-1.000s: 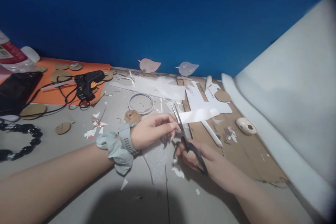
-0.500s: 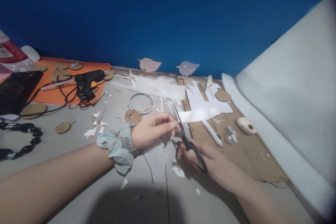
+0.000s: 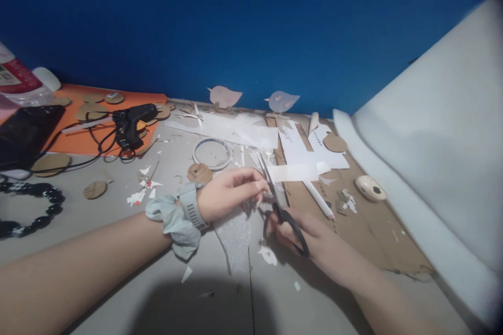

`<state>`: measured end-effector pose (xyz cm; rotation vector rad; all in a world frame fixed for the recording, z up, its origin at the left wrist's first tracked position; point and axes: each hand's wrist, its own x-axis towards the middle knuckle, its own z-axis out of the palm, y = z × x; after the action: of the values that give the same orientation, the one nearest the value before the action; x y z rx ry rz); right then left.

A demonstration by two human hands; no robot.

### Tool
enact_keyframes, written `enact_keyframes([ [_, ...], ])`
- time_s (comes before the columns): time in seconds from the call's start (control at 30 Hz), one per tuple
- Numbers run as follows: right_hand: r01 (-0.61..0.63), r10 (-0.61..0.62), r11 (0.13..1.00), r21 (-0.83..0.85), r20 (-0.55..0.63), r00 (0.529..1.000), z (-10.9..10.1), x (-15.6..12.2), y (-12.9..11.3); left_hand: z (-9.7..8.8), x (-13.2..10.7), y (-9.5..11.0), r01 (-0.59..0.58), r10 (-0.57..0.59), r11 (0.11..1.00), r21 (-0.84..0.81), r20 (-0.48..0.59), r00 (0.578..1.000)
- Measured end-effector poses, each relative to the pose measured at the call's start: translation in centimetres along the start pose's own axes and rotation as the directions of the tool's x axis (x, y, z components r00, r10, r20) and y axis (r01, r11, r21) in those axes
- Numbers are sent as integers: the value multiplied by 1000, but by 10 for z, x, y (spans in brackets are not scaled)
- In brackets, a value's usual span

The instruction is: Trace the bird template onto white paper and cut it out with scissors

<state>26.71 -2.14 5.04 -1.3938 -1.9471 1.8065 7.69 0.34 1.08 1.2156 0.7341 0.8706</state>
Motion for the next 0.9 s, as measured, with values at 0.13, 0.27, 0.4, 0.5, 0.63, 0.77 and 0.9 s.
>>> enact_keyframes([
  [0.13, 37, -37, 999, -1, -62, 997, 4, 2, 11, 0, 0, 0, -7, 7, 1000, 10, -1, 1000],
  [0.27, -10, 10, 1000, -16, -29, 1000, 2, 0, 3, -1, 1, 0, -13, 13, 1000, 21, 11, 1000],
  [0.4, -63, 62, 998, -19, -19, 998, -1, -2, -10, -1, 0, -1, -10, 10, 1000, 23, 10, 1000],
  [0.5, -80, 79, 996, -26, -37, 996, -1, -3, -13, -1, 0, -1, -16, 16, 999, 29, 7, 1000],
  [0.63, -76, 74, 997, -31, -41, 996, 2, -2, -3, -1, 1, 0, -25, 24, 999, 30, 11, 1000],
  [0.77, -24, 21, 999, -27, -80, 997, 5, 0, 13, 0, 1, -1, -31, 31, 999, 5, 21, 999],
  [0.9, -40, 39, 999, -12, -67, 997, 3, -1, 10, -1, 0, -2, -29, 28, 999, 19, 23, 999],
])
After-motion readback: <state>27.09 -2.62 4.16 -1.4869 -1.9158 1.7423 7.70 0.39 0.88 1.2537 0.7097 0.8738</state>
